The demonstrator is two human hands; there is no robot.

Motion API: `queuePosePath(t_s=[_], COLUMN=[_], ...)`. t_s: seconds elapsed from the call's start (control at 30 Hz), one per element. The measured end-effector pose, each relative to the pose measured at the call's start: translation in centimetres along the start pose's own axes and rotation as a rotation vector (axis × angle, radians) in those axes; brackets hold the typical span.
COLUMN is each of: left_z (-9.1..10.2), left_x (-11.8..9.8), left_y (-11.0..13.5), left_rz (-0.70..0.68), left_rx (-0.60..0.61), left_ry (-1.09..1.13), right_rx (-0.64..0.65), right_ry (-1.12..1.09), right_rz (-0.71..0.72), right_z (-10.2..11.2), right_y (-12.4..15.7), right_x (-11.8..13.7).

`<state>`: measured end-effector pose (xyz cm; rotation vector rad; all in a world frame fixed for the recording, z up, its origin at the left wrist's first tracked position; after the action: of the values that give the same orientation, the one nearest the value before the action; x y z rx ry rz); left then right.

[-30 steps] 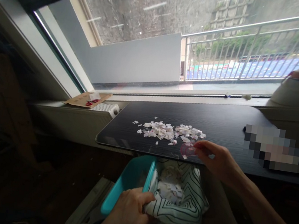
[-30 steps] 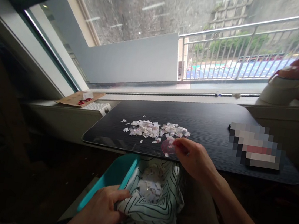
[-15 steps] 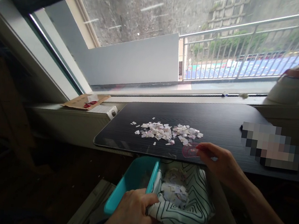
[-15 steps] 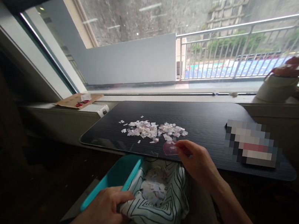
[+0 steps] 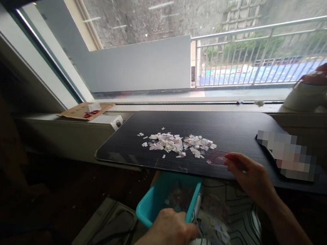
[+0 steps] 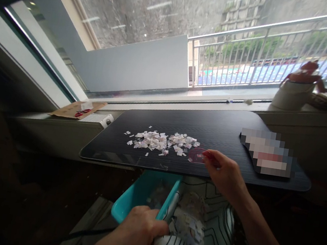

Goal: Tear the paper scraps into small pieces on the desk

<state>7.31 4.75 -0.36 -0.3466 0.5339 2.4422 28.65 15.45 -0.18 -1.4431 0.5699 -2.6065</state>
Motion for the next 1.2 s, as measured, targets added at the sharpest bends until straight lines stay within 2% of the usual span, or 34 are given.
queuePosePath(t_s=[0.2,0.33,0.43,0.57,0.77,0.97,1.1,1.2], left_z=[0.1,-0.1,-0.3,-0.3,-0.4,0.0,0.1,0.0], left_x=[-1.7,-2.3,-2.5,-2.5,-2.5,-2.1,-1.4,-0.9], left_y=[-1.6,-2.2,-2.4,-2.4,-2.4,-2.0,-1.5,-1.0], left_rz=[-0.115,-0.15,-0.154,-0.169,-0.189,-0.148,-0.07,-0.035], left_rx=[-0.021,-0.025,-0.02,-0.041,-0.074,-0.031,0.032,0.036], left_ry=[-0.107,-0.11,-0.115,-0.133,-0.152,-0.073,-0.023,-0.009], right_rx=[-0.006,0.071,0.128,0.077,0.181,0.003,0.021,0.048], right_ry=[-0.024,-0.071,-0.116,-0.122,-0.144,-0.147,-0.127,-0.125], right_rz=[0.014,-0.008,-0.023,-0.04,-0.036,-0.026,0.002,-0.003], right_z=[-0.2,-0.9,-1.4,-0.9,-1.1,-0.6,-1.8,-2.3], right_y=[-0.4,0.0,0.5,0.7,1.2,-2.2,-4.4,-4.5], right_x=[-0.2,0.1,0.6,0.8,1.7,0.3,-0.6,-0.7])
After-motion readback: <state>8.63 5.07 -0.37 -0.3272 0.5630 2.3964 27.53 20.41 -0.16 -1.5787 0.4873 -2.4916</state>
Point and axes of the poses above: each hand's wrist, its own y-axis away from the middle knuckle, its own z-axis out of the back of the hand, x = y × z, the point moved 6 cm from there along -y, towards the middle knuckle
